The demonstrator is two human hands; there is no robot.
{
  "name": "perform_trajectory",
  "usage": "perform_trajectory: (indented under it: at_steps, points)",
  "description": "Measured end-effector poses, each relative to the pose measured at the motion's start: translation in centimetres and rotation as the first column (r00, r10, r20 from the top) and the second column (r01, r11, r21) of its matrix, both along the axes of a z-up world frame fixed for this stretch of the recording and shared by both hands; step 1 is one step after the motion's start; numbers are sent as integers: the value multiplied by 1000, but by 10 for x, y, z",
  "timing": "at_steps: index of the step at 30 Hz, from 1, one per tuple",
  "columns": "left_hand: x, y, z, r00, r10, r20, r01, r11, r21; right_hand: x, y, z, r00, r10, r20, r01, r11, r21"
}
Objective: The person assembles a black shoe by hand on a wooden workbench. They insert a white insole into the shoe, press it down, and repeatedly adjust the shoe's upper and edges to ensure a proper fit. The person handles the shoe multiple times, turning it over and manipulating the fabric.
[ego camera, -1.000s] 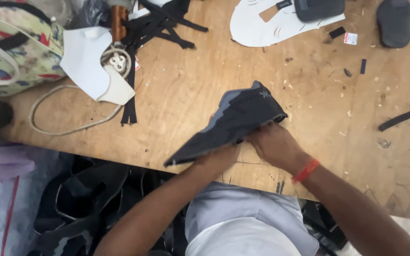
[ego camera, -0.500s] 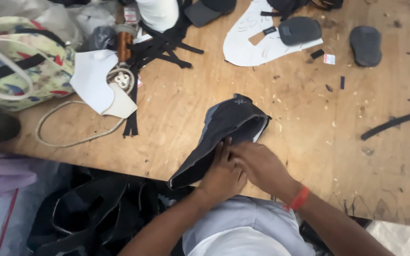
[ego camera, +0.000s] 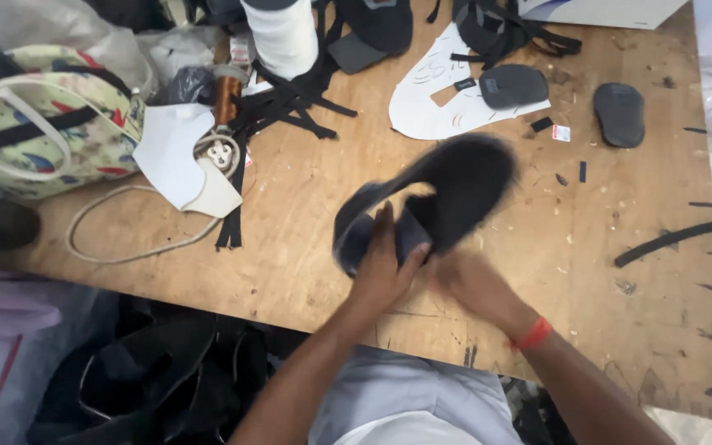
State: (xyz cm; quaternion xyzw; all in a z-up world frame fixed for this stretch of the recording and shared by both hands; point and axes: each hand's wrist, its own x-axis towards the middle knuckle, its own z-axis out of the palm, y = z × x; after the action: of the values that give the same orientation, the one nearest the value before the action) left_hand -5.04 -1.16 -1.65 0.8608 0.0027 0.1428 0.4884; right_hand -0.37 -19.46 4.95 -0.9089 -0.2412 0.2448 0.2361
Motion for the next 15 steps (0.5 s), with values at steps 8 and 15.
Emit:
perform_trajectory:
  at_steps: [8,15]
  points:
    - [4,38,33,892,-343,-296,426,857,290,-4,6,28,899,314,306,-374,914,160]
    - [6,48,31,920,-377,-104,391,898,201,22,22,-21,568,243,787,-318,946,-63]
